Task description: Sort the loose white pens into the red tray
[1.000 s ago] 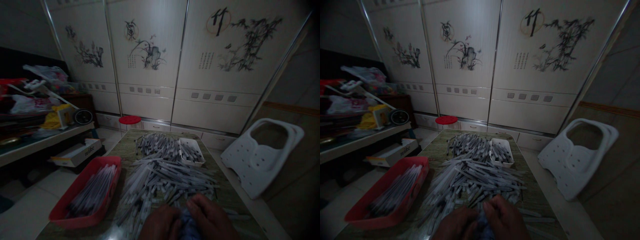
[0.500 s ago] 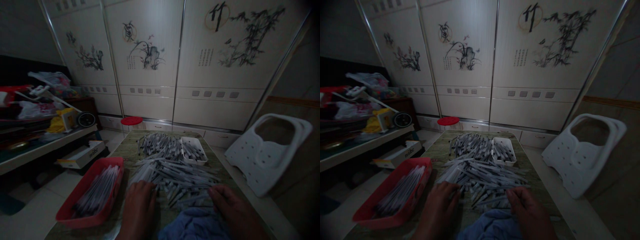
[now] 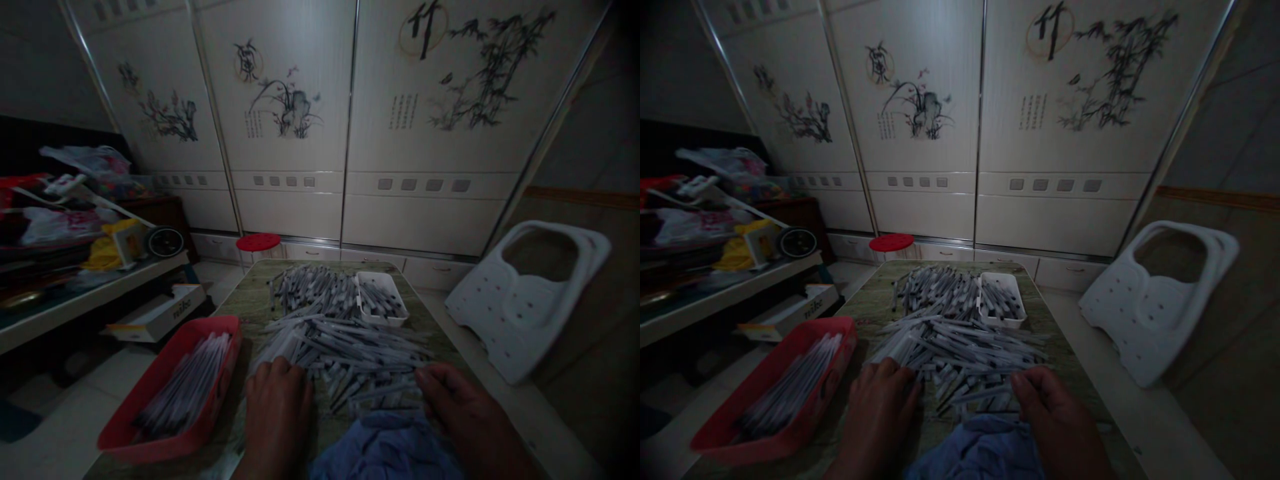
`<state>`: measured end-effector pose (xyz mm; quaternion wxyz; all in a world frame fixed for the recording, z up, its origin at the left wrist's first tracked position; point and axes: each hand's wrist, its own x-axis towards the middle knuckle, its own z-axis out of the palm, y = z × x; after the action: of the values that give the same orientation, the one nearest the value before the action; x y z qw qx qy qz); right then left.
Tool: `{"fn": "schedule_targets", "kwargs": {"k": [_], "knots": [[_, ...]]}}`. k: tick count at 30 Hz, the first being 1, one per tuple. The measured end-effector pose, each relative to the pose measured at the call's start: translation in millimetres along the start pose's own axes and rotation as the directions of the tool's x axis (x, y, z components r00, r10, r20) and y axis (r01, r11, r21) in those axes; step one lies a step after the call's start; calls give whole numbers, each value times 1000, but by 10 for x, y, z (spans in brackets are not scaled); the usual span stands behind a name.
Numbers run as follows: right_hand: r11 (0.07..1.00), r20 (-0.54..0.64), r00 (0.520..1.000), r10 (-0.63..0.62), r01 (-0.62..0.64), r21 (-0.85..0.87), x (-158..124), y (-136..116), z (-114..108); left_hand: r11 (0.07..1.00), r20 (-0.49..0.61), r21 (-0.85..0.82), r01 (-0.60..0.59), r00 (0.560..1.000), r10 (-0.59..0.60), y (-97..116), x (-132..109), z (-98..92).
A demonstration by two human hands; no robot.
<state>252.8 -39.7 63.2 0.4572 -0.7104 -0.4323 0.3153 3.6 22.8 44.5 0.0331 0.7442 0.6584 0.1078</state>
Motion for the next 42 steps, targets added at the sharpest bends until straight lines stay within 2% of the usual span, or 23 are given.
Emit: {"fn": "schedule_targets", "kwargs": {"k": [7,9,11,13,16,20,24,28,34,42], "knots": [[999,49,999,-4,6,-44,23,72,-33,1000,-9,-25,-17,1000,17,-38,15,3],[999,55,998,-4,6,-38,26,81,-28,994,-9,-92,-54,999,54,-79,-2,-20],[1000,31,1000,1,-1,-4,22,75,-14,970,11,-230,-82,996,87,-116,-26,-39],[999,8,1000,3,-3,37,19,60,0,899,66,-434,-68,992,106,-137,-48,-43],[998,-2,1000,11,-11,66,30,43,3,706,172,-707,28,976,135,-137,-67,-15],[997,12,999,35,-35,67,30,22,0,456,282,-871,181,945,163,-119,-87,33],[994,-10,999,38,-36,108,-28,-32,46,270,323,-922,277,936,140,-84,-133,56],[990,-4,999,33,-32,139,-71,-88,87,161,365,-925,345,924,113,-70,-141,93],[994,-28,1000,-4,7,106,-69,-94,65,166,422,-902,400,896,137,-106,-80,84],[995,-29,999,-41,43,85,-83,-98,117,93,429,-903,420,895,121,-96,-100,88]]}}
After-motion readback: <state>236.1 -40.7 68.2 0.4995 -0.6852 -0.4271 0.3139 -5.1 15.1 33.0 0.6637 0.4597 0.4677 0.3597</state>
